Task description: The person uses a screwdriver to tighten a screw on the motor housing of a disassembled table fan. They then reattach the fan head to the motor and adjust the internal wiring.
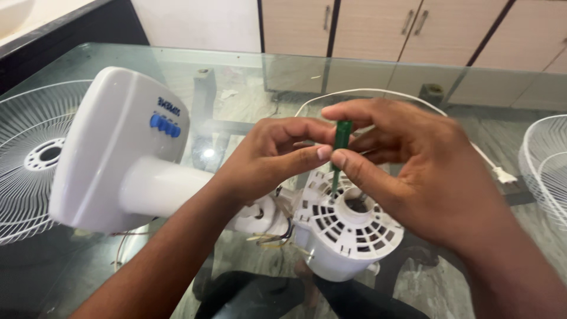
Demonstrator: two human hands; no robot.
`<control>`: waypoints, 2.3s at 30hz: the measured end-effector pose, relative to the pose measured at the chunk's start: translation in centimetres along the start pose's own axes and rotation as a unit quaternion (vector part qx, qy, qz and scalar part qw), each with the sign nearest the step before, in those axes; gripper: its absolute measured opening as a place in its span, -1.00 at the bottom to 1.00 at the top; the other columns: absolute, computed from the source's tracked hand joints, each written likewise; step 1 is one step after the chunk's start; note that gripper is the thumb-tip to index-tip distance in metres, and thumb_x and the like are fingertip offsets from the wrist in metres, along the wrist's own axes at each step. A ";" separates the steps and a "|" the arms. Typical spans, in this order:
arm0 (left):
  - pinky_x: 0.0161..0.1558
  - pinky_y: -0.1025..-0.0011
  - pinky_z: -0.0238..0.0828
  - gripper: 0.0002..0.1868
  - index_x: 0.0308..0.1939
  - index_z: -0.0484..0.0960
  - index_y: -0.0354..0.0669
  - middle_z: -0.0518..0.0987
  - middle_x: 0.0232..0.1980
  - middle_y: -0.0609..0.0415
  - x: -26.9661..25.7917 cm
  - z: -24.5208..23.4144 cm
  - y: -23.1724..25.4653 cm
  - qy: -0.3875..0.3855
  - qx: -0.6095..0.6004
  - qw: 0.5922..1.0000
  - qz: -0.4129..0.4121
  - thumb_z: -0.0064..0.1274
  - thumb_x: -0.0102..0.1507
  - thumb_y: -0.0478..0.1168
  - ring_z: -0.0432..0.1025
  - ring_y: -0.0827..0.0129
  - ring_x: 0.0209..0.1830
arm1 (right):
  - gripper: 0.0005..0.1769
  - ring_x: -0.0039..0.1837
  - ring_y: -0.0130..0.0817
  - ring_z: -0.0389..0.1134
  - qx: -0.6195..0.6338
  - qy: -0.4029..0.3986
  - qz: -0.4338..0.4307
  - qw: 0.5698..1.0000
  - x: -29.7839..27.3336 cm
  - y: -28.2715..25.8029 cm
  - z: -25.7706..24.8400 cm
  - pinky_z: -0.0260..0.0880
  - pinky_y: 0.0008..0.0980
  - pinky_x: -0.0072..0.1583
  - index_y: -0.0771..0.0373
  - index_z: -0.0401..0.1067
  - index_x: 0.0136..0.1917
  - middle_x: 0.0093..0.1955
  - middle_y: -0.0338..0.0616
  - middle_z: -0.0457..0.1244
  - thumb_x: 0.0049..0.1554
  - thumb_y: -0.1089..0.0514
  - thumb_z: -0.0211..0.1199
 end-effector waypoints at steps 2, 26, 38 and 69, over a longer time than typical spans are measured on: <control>0.12 0.32 0.61 -0.71 0.02 0.68 -0.24 0.70 -0.04 0.03 -0.1 0.0 -0.3 -0.011 0.028 1.000 0.001 0.17 0.35 -0.11 0.61 0.38 0.01 | -0.53 -0.03 -0.47 0.53 -0.035 0.032 -0.054 0.997 -0.2 -0.7 -0.2 0.53 -0.47 -0.01 0.14 0.54 0.24 -0.07 -0.18 0.43 0.06 0.11 0.48; 0.10 0.41 0.62 -0.69 -0.01 0.76 -0.08 0.78 -0.10 0.15 -0.6 2.0 1.3 -0.082 0.130 0.988 -0.020 0.07 0.38 0.01 0.65 0.50 -0.02 | -0.80 -0.04 -0.51 0.51 0.002 0.091 -0.053 0.994 0.0 -1.1 0.0 0.59 -0.48 0.05 0.32 0.55 0.03 -0.16 -0.18 0.44 0.09 0.36 0.39; -0.34 0.52 0.49 -0.79 -0.20 0.81 -0.05 0.72 -0.36 0.16 -0.4 1.6 1.6 -0.027 0.243 0.970 0.003 0.24 0.27 -0.04 0.55 0.56 -0.39 | -0.73 -0.02 -0.52 0.54 -0.042 0.059 -0.077 0.994 -0.1 -1.8 -0.1 0.52 -0.48 0.03 0.20 0.59 0.12 -0.10 -0.28 0.47 0.12 0.27 0.38; -0.14 0.46 0.63 -0.69 -0.12 0.73 -0.27 0.72 -0.21 0.10 -0.5 1.2 1.0 -0.015 0.108 0.994 0.002 0.29 0.23 -0.09 0.62 0.50 -0.21 | -0.80 -0.06 -0.50 0.54 -0.035 0.083 -0.086 0.992 -0.7 -2.3 -0.5 0.54 -0.50 -0.03 0.22 0.60 0.07 -0.10 -0.24 0.48 0.14 0.25 0.38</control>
Point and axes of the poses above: each hand's wrist, its own x-axis towards the middle knuckle, its own z-axis out of the palm, y = z × x, the point moved 5 cm from there along x, towards the middle knuckle
